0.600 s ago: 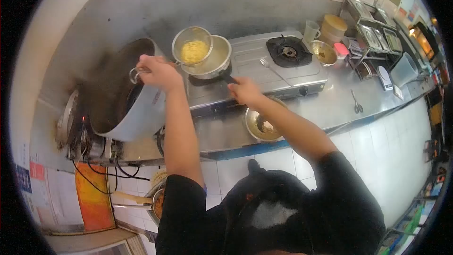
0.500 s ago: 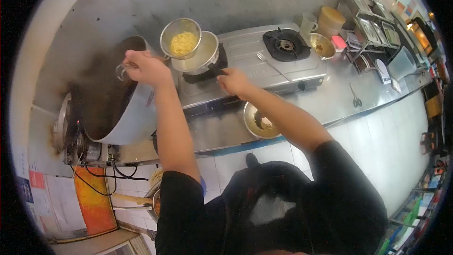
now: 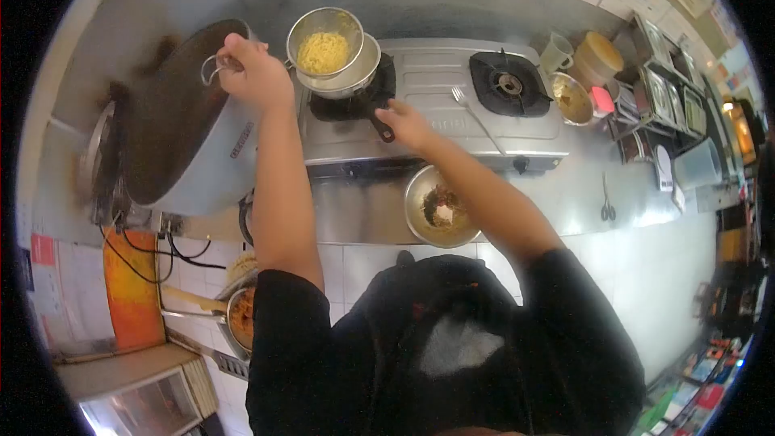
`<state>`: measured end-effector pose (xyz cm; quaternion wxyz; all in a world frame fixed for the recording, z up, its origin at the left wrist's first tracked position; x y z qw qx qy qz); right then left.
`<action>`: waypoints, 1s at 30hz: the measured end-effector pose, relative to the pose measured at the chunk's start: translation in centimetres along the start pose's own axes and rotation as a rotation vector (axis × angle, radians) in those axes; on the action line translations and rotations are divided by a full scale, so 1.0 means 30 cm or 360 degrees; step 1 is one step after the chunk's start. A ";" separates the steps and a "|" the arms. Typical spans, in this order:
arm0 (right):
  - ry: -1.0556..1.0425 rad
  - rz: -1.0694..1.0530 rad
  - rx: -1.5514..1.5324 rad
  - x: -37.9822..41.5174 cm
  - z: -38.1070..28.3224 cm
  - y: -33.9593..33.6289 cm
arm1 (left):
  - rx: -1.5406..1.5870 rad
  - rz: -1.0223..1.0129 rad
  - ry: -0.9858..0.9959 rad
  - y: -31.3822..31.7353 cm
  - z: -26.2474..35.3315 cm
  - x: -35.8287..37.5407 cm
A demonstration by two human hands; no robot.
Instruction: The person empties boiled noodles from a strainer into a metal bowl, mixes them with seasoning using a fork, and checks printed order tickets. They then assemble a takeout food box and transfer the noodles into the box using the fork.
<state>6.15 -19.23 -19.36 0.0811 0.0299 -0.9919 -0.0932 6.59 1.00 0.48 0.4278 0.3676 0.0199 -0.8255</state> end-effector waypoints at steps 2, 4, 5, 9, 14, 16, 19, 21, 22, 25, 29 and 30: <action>-0.0298 -0.0093 0.0380 0.149 -0.076 -0.108 | -0.0037 0.0011 0.0007 0.006 0.012 0.009; -0.0483 -0.0071 0.0498 0.272 -0.085 -0.250 | 0.0000 -0.0019 0.0065 0.010 0.024 0.016; -0.0384 -0.0032 0.0403 0.332 -0.085 -0.326 | 0.0063 -0.0073 0.0120 0.012 0.037 0.025; -0.0287 0.0226 0.0231 0.504 -0.002 -0.667 | -0.0001 -0.0059 -0.0018 0.032 0.131 0.097; -0.0007 0.0593 0.0026 0.697 0.059 -0.918 | 0.0487 -0.0261 -0.0074 -0.036 0.201 0.132; 0.0105 0.0682 0.0114 0.740 0.086 -0.962 | 0.0597 -0.0379 -0.0151 -0.080 0.238 0.197; -0.0056 0.0578 0.0240 0.750 0.114 -0.994 | 0.0949 -0.0825 0.0014 -0.133 0.334 0.322; -0.0030 0.0600 0.0319 0.731 0.122 -1.001 | 0.0468 -0.0807 0.0210 -0.150 0.424 0.430; -0.0076 0.0573 0.0357 0.715 0.125 -1.003 | 0.0460 -0.0816 0.0201 -0.158 0.439 0.465; -0.0177 0.0523 0.0388 0.668 0.113 -0.983 | 0.0349 -0.1104 0.0346 -0.179 0.463 0.576; -0.0306 0.0412 0.0438 0.629 0.084 -0.952 | -0.0083 -0.1607 0.0715 -0.146 0.521 0.723; -0.0352 0.0400 0.0496 0.623 0.085 -0.949 | -0.0172 -0.1717 0.0858 -0.137 0.519 0.761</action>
Point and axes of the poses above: each hand's wrist, its own x-axis away from the middle knuckle, its own y-axis out of the palm, z = x × y, the point moved 3 cm from there along -x, towards the middle knuckle, and after that the axes turned 12 degrees about -x, right-handed, at the moved point
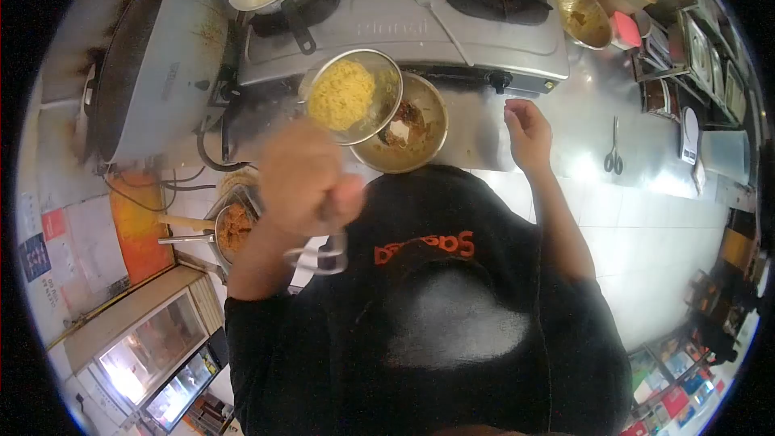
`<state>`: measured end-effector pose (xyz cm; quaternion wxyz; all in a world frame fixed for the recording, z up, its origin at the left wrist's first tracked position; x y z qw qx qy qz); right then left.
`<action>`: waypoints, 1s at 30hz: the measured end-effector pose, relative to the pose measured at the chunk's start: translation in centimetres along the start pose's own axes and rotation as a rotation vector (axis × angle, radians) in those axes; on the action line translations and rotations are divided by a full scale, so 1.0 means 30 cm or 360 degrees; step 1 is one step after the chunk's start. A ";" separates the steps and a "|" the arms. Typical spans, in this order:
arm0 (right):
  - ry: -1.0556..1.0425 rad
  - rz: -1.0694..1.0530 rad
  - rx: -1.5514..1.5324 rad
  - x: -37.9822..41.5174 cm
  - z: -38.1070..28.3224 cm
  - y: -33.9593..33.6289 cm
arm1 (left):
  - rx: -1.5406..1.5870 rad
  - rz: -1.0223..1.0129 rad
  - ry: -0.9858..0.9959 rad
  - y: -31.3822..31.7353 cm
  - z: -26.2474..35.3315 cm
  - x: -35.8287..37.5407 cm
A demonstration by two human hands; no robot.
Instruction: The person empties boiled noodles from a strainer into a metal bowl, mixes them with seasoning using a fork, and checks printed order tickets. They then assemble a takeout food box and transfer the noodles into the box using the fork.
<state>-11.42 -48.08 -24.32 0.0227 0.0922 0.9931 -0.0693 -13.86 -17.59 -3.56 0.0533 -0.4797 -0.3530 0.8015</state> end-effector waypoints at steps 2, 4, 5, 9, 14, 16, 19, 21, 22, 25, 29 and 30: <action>-0.0044 -0.0011 0.0041 0.004 -0.001 0.010 | -0.0197 -0.0116 0.0166 0.081 0.031 0.013; 0.0012 -0.0047 0.0017 0.011 0.004 0.021 | -0.0280 -0.0109 0.0242 0.156 0.054 0.020; 0.0021 -0.0047 0.0008 0.014 0.016 0.020 | -0.0335 -0.0290 0.0288 0.199 0.058 0.032; -0.0052 -0.0135 0.0109 0.031 0.031 0.022 | -0.0491 -0.0558 0.0275 0.368 0.056 0.082; -0.0207 -0.0209 0.0232 0.044 0.050 0.013 | -0.0679 -0.0933 0.0361 0.520 0.060 0.116; -0.0239 -0.0219 0.0227 0.052 0.054 0.011 | -0.0749 -0.1009 0.0386 0.556 0.079 0.101; -0.0160 -0.0227 0.0262 0.066 0.065 0.004 | -0.0800 -0.1073 0.0395 0.620 0.096 0.113; -0.0225 -0.0242 0.0263 0.072 0.080 -0.002 | -0.0796 -0.1066 0.0384 0.648 0.094 0.124; -0.0287 -0.0253 0.0271 0.078 0.084 -0.002 | -0.0784 -0.1103 0.0376 0.659 0.093 0.129; -0.0251 -0.0233 0.0212 0.091 0.096 -0.006 | -0.0762 -0.1179 0.0329 0.692 0.097 0.141; -0.0263 -0.0242 0.0198 0.102 0.101 -0.010 | -0.0709 -0.1257 0.0227 0.724 0.094 0.155; -0.0257 -0.0248 0.0166 0.105 0.108 -0.012 | -0.0709 -0.1261 0.0217 0.734 0.092 0.166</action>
Point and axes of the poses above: each hand's wrist, its own x-axis away from the middle knuckle, its own y-axis out of the palm, z = x × y, the point moved 3 cm from there along -x, towards the middle knuckle, and after that the axes turned 12 degrees about -x, right-handed, at the moved point
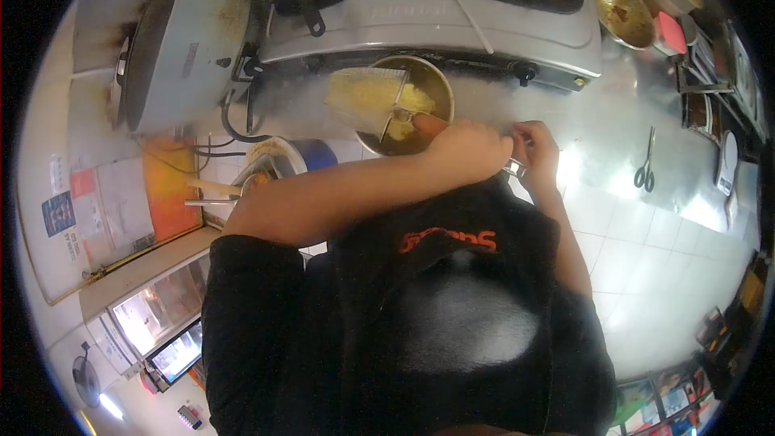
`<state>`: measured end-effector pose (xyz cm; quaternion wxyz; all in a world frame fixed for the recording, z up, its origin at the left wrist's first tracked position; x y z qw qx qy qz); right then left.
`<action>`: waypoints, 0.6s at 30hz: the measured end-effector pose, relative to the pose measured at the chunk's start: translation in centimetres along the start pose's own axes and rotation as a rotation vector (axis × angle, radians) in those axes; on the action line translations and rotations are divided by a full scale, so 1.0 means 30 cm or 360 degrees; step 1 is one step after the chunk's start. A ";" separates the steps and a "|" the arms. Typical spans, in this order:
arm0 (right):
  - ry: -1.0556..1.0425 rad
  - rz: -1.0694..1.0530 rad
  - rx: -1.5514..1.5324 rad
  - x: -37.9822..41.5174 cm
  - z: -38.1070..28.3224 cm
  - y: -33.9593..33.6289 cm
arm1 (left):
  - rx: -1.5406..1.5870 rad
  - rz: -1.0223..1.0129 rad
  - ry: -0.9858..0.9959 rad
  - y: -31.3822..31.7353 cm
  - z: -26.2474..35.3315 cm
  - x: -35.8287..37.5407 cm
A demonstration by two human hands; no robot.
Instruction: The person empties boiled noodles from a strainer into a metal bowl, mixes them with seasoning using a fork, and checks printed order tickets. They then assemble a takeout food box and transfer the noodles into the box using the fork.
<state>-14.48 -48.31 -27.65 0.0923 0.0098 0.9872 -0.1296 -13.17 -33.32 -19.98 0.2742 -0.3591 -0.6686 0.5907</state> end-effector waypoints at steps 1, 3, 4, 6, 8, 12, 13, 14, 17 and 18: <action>0.0003 -0.0004 -0.0032 0.005 0.004 -0.001 | 0.0041 -0.0009 -0.0029 0.013 0.003 0.000; 0.0010 -0.0007 -0.0032 0.006 0.013 -0.004 | 0.0085 -0.0018 -0.0063 0.032 0.003 -0.007; 0.0012 -0.0001 -0.0030 0.005 0.018 -0.007 | 0.0087 -0.0047 -0.0072 0.039 -0.001 -0.014; 0.0293 0.0068 -0.0333 0.014 0.050 -0.007 | 0.0088 -0.0078 -0.0092 0.058 -0.007 -0.024; 0.0578 0.0143 -0.0631 0.020 0.068 -0.003 | -0.0213 -0.0148 -0.0092 0.084 -0.006 -0.028; 0.0348 0.0117 -0.0644 -0.021 0.020 0.005 | -0.0273 -0.0184 -0.0009 0.068 -0.003 -0.031; 0.0369 0.0117 -0.0692 -0.025 0.021 0.011 | -0.0201 -0.0191 -0.0006 0.086 0.006 -0.029; 0.0368 0.0115 -0.0694 -0.031 0.018 0.017 | -0.0130 -0.0200 -0.0002 0.101 0.013 -0.027; 0.0302 0.0099 -0.0687 -0.037 0.006 0.029 | -0.0205 -0.0237 -0.0072 0.145 0.021 -0.016; 0.0304 0.0108 -0.0704 -0.038 0.010 0.031 | -0.0208 -0.0232 -0.0078 0.137 0.018 -0.019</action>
Point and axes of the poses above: each hand's wrist, its own x-axis away from the middle knuckle, its own y-axis out of the palm, z = x × y, the point moved 3 cm from there along -x, towards the middle knuckle, and after that the axes turned 12 degrees about -x, right-handed, at the moved point
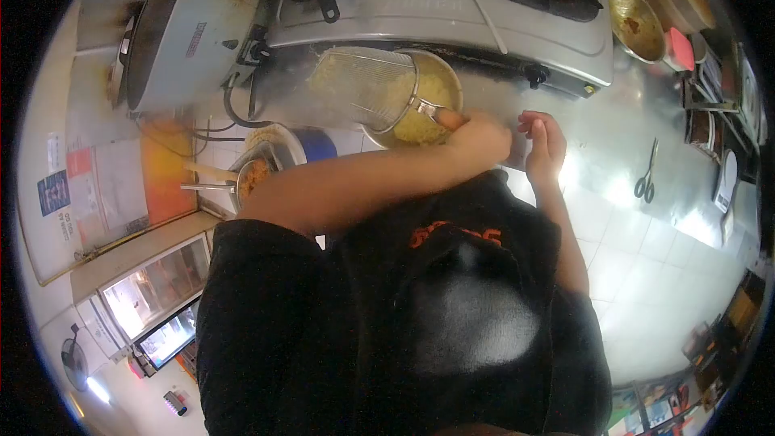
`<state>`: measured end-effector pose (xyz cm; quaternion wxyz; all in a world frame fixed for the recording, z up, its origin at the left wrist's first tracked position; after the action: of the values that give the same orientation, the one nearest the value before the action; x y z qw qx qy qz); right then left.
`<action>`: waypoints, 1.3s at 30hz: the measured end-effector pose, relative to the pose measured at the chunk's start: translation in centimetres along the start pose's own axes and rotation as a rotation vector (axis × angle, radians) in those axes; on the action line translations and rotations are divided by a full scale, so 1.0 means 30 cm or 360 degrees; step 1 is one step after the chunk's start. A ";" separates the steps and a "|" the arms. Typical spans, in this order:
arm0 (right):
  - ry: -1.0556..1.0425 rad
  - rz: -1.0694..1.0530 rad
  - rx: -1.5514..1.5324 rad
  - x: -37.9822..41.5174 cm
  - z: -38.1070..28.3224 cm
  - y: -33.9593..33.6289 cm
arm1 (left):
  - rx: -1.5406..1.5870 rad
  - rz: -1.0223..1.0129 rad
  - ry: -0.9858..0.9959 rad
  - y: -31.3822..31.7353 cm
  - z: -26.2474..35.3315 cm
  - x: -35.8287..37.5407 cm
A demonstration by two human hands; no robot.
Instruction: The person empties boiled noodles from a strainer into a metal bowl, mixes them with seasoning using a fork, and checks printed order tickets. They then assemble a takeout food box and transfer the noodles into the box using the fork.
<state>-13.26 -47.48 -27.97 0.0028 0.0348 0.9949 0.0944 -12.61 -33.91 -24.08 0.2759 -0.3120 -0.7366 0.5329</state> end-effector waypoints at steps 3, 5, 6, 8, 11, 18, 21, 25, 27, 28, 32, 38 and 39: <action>0.0004 -0.0014 -0.0043 0.006 -0.005 0.003 | 0.0007 -0.0106 0.0079 -0.026 0.006 0.007; -0.0005 -0.0033 -0.0067 0.008 -0.011 0.000 | 0.0055 0.0052 0.0039 -0.064 -0.008 0.023; 0.0023 -0.0026 -0.0053 0.009 -0.010 -0.007 | 0.0051 0.0063 0.0045 -0.091 -0.024 0.029; 0.0047 -0.0007 -0.0037 0.017 -0.017 -0.018 | 0.0228 0.0177 -0.0060 -0.172 -0.077 0.053; 0.0054 0.0047 -0.0097 0.023 -0.025 -0.033 | 0.0232 0.0480 -0.0166 -0.288 -0.150 0.096; 0.0122 0.0183 0.0069 0.052 -0.026 -0.067 | 0.0680 0.1080 -0.0664 -0.414 -0.329 0.344; 0.0139 0.0199 0.0071 0.070 -0.027 -0.066 | 0.0931 0.1408 -0.0954 -0.417 -0.375 0.464; 0.0139 0.0223 0.0163 0.087 -0.035 -0.067 | 0.1538 0.1992 -0.1227 -0.418 -0.498 0.625; 0.0122 0.0230 0.0217 0.094 -0.043 -0.073 | 0.1812 0.2287 -0.1310 -0.467 -0.558 0.700; 0.0114 0.0233 0.0271 0.098 -0.046 -0.076 | 0.1804 0.2306 -0.1285 -0.489 -0.596 0.734; 0.0072 0.0286 0.0333 0.096 -0.052 -0.085 | 0.1803 0.2644 -0.1598 -0.557 -0.743 0.811; 0.0045 0.0292 0.0259 0.086 -0.095 -0.046 | 0.1049 0.3046 -0.1923 -0.477 -1.054 0.690; 0.0058 0.0290 0.0239 0.085 -0.095 -0.040 | 0.0966 0.2987 -0.1995 -0.437 -1.109 0.650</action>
<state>-15.92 -49.01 -25.40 -0.0264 0.1236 0.9918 0.0199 -2.92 -1.94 -0.77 -0.5747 -0.3376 -0.0667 0.7425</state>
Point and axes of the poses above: each hand's wrist, its own x-axis away from the middle knuckle, its own y-axis out of the palm, z = x × y, the point moved 3 cm from there along -x, towards the middle knuckle, and after that the axes turned 12 degrees about -x, right-handed, at the moved point
